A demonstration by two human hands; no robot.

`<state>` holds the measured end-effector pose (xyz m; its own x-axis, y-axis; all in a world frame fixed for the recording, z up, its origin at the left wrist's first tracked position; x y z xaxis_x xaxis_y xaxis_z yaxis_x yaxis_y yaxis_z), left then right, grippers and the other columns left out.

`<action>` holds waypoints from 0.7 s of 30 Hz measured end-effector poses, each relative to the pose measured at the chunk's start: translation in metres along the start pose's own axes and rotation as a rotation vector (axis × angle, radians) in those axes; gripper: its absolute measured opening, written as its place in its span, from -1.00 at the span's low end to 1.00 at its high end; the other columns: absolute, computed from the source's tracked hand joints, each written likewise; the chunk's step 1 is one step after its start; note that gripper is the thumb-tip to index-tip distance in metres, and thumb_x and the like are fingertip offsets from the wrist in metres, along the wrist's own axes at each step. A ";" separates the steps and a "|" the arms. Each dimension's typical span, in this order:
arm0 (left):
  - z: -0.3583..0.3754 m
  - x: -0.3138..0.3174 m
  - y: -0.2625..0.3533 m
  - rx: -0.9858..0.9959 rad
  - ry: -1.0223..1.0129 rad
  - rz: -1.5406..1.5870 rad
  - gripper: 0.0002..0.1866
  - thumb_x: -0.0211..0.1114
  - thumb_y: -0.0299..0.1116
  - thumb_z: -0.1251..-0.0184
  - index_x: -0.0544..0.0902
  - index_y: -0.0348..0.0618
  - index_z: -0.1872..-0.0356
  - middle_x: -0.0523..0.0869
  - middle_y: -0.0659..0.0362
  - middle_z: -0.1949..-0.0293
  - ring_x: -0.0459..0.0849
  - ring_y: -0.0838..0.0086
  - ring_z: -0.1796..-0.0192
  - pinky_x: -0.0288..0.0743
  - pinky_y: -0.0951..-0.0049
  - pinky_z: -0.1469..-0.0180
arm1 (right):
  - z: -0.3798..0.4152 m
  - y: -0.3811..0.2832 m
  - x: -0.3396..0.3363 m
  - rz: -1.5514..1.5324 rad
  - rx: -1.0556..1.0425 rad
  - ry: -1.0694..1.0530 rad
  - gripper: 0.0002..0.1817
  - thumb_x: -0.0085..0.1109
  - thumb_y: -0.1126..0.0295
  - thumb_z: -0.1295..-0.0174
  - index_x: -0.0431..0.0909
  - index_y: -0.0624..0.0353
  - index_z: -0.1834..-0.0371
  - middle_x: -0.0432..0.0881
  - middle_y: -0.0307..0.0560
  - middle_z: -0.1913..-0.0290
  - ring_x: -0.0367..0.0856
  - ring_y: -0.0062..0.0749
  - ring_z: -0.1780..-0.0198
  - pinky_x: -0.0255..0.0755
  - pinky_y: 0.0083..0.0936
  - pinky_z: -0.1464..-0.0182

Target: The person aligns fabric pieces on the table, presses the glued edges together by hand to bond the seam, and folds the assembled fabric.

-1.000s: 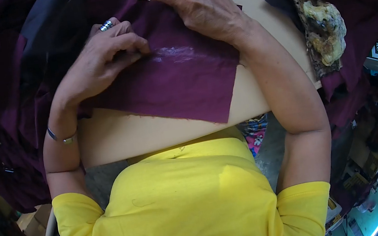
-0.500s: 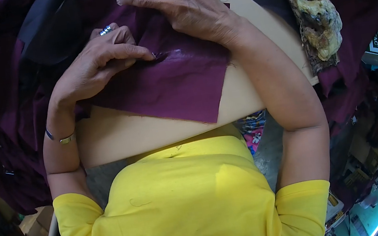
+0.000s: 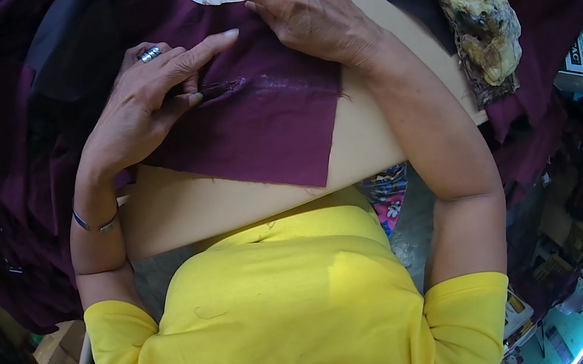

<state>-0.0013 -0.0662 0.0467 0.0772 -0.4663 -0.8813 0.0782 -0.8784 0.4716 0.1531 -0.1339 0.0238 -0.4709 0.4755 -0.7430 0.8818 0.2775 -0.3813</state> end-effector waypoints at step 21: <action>-0.012 0.014 0.016 0.011 0.107 -0.113 -0.88 0.27 -0.48 -0.11 0.55 -0.10 0.31 0.56 0.26 0.34 0.52 0.35 0.21 0.29 0.36 0.10 | 0.000 0.009 -0.002 -0.008 0.003 0.001 -0.44 0.11 0.59 -0.16 0.44 -0.20 -0.24 0.65 -0.17 0.37 0.49 -0.40 0.48 0.35 -0.50 0.11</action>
<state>0.0130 -0.0852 0.0422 0.1746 -0.3514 -0.9198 0.0811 -0.9258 0.3691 0.1620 -0.1327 0.0222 -0.4784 0.4744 -0.7390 0.8779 0.2787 -0.3894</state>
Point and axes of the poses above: each hand's wrist, its own z-axis away from the middle knuckle, its own x-axis out of the palm, y = z × x, the point moved 5 cm from there along -z, towards the middle knuckle
